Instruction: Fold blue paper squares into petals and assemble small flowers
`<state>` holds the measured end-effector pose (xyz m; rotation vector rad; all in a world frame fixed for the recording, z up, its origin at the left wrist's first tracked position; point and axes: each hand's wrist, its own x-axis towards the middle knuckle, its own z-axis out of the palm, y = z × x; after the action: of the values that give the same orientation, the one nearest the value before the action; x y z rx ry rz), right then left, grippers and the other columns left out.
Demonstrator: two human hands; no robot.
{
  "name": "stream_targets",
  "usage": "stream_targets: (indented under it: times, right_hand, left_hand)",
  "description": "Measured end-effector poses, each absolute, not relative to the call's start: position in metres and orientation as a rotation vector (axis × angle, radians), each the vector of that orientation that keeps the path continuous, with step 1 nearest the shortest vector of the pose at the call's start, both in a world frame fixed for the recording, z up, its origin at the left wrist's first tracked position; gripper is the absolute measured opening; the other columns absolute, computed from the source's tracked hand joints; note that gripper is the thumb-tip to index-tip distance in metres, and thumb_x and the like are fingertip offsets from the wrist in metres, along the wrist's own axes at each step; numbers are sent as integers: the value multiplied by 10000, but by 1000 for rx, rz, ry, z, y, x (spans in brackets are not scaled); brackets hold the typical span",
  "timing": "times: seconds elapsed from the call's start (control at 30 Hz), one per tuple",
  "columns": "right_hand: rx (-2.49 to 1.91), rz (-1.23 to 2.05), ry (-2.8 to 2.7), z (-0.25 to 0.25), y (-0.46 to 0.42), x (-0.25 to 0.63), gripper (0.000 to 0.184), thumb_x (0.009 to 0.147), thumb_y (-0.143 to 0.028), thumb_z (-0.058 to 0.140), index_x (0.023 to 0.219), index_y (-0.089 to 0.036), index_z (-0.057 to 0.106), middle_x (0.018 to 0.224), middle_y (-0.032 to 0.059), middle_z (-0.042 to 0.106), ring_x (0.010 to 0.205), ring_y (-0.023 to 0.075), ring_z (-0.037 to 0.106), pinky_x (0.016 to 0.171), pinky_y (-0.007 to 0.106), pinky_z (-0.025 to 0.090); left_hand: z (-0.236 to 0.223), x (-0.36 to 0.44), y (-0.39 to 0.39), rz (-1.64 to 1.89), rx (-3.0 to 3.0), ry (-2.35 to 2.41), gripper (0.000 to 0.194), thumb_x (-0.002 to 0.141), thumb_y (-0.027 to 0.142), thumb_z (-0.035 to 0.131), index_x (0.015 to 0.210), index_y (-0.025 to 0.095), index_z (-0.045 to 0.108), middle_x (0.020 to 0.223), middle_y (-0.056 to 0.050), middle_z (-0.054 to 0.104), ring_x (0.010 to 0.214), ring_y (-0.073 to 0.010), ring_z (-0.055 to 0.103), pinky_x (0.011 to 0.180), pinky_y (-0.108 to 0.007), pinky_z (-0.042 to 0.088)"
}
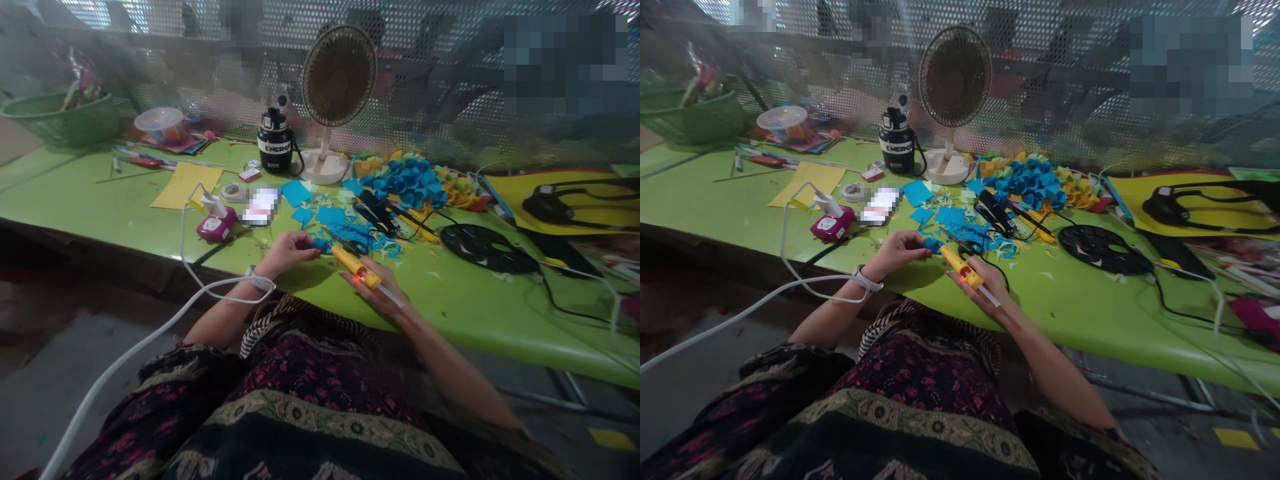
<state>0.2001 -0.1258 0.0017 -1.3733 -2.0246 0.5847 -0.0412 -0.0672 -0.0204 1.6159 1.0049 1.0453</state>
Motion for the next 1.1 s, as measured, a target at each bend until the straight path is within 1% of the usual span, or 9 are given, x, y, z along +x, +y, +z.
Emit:
stream_targets:
  times: [0.2,0.43,0.6,0.77,1.1]
  right_hand:
    - [-1358,575,-2037,1,-125,200,527,843,-734,534,684,-253,391,564,-35,432,502,131,397,508,282,307]
    - [-1357,587,-2036,1,-126,201,504,852,-699,561,688,-253,394,560,-33,444,506,135,409,494,281,314]
    - [-1352,600,-2029,2,-126,201,517,843,-719,559,688,-251,401,566,-33,448,510,131,407,496,278,316]
    - [-1370,622,-2024,1,-126,201,526,840,-735,545,695,-254,390,562,-35,441,507,138,410,499,287,308]
    - [-1380,606,-2034,1,-126,202,484,863,-674,566,692,-255,397,556,-33,454,497,138,422,493,286,321]
  left_hand:
    - [-18,-42,-68,1043,1636,998,284,719,367,810,729,160,616,624,9,639,547,-82,537,518,-226,391]
    - [-18,-41,-68,1048,1657,1004,289,727,396,806,722,172,622,641,-1,647,562,-96,556,523,-239,405]
    - [-20,-42,-68,1050,1668,1001,277,735,388,802,730,170,631,640,-6,653,571,-100,561,524,-235,416]
    - [-19,-41,-68,1058,1672,993,281,731,383,803,729,160,633,643,0,645,554,-86,533,509,-226,393]
    - [-15,-41,-70,1053,1671,988,274,733,385,793,722,174,618,632,13,624,548,-83,506,513,-236,376]
